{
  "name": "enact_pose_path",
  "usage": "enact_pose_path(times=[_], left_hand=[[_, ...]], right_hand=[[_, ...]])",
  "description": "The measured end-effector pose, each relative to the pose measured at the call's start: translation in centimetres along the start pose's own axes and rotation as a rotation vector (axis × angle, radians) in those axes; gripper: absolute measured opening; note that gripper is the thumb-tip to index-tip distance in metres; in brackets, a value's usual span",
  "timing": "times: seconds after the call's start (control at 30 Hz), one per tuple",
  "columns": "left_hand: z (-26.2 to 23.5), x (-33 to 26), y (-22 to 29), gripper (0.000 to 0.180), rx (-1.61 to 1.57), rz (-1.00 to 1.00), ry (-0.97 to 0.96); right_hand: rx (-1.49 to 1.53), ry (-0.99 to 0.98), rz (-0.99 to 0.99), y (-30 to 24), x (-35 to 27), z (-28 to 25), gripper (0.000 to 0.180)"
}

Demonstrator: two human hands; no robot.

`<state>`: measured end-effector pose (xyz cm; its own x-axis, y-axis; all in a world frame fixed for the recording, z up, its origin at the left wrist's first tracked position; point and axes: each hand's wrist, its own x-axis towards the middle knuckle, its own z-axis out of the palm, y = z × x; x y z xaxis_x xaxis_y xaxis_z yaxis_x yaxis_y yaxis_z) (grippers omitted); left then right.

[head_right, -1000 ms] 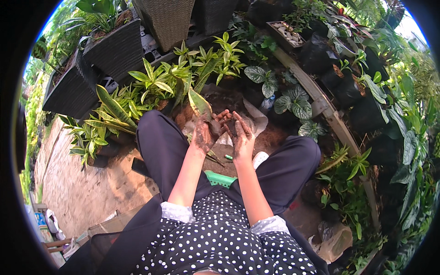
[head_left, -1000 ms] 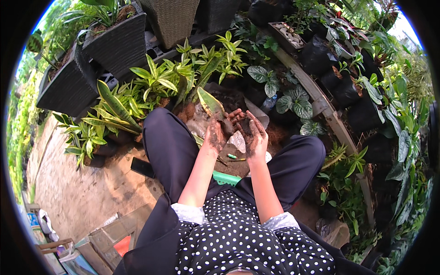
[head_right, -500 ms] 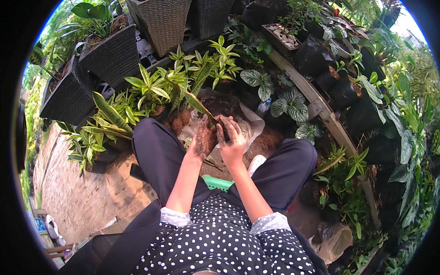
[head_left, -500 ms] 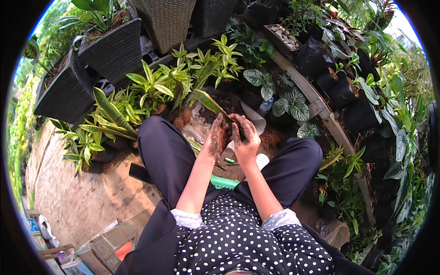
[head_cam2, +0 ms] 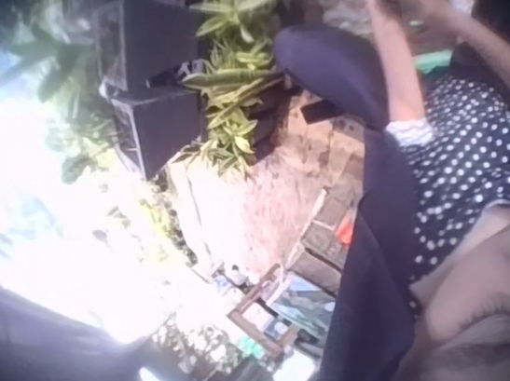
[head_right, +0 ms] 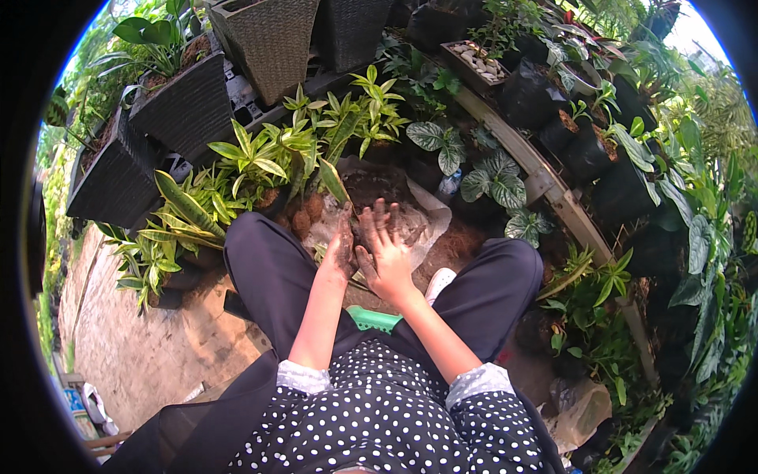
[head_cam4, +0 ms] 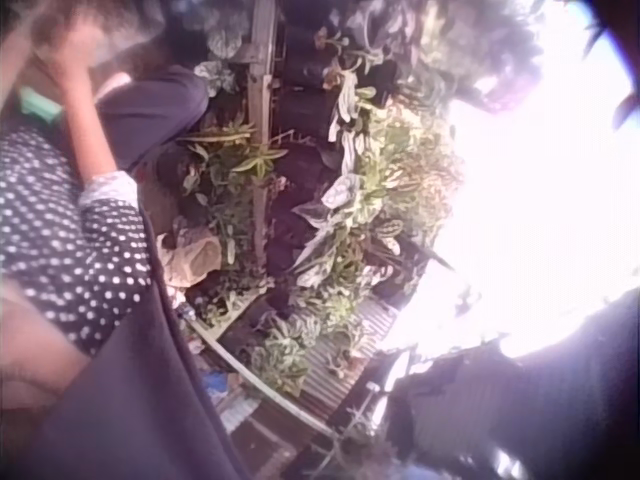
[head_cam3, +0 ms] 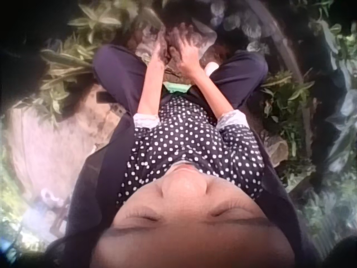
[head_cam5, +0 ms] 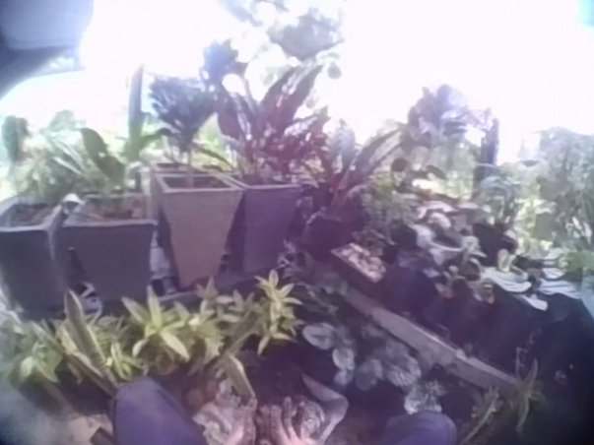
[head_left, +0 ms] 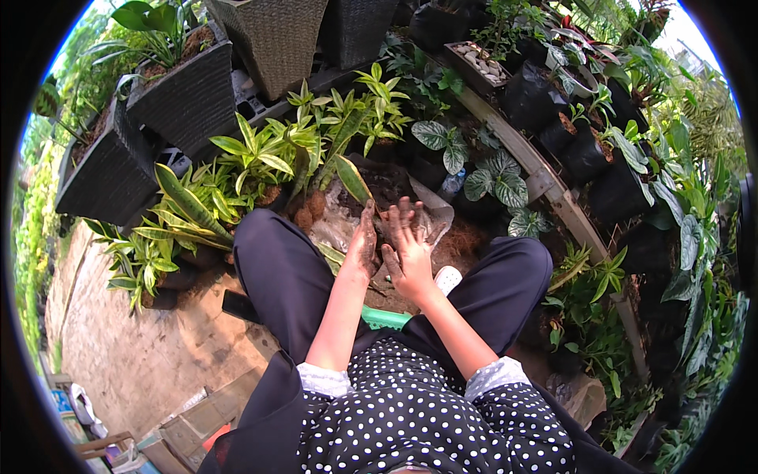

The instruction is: The person sits on a small stool and packs soil around the base of a plant using both hands. They repeatedly scoop soil from a pile and press it into the root area, occasionally adjusting the plant's position.

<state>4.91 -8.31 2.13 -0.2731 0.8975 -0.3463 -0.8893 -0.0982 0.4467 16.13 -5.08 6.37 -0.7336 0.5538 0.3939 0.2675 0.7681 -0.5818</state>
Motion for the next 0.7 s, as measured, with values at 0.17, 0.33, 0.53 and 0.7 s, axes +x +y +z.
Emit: enact_pose_path(times=[0.17, 0.33, 0.53, 0.7], left_hand=[[5.7, -3.1, 1.5, 0.059, 0.109, -0.084, 0.243], [0.6, -0.1, -1.0, 0.053, 0.044, 0.029, 0.253], [2.8, -1.2, 0.0, 0.068, 0.225, 0.022, 0.216], [1.4, -0.2, -0.4, 0.062, -0.228, -0.134, -0.245]], right_hand=[[-0.114, 0.227, -0.094, 1.1, -0.1, 0.7, 0.052], [-0.412, 0.253, -0.208, 2.4, -0.3, 2.8, 0.034], [-0.259, 0.273, -0.140, 2.2, -0.1, 2.4, 0.032], [-0.173, 0.270, -0.043, 0.3, 0.2, 0.8, 0.046]])
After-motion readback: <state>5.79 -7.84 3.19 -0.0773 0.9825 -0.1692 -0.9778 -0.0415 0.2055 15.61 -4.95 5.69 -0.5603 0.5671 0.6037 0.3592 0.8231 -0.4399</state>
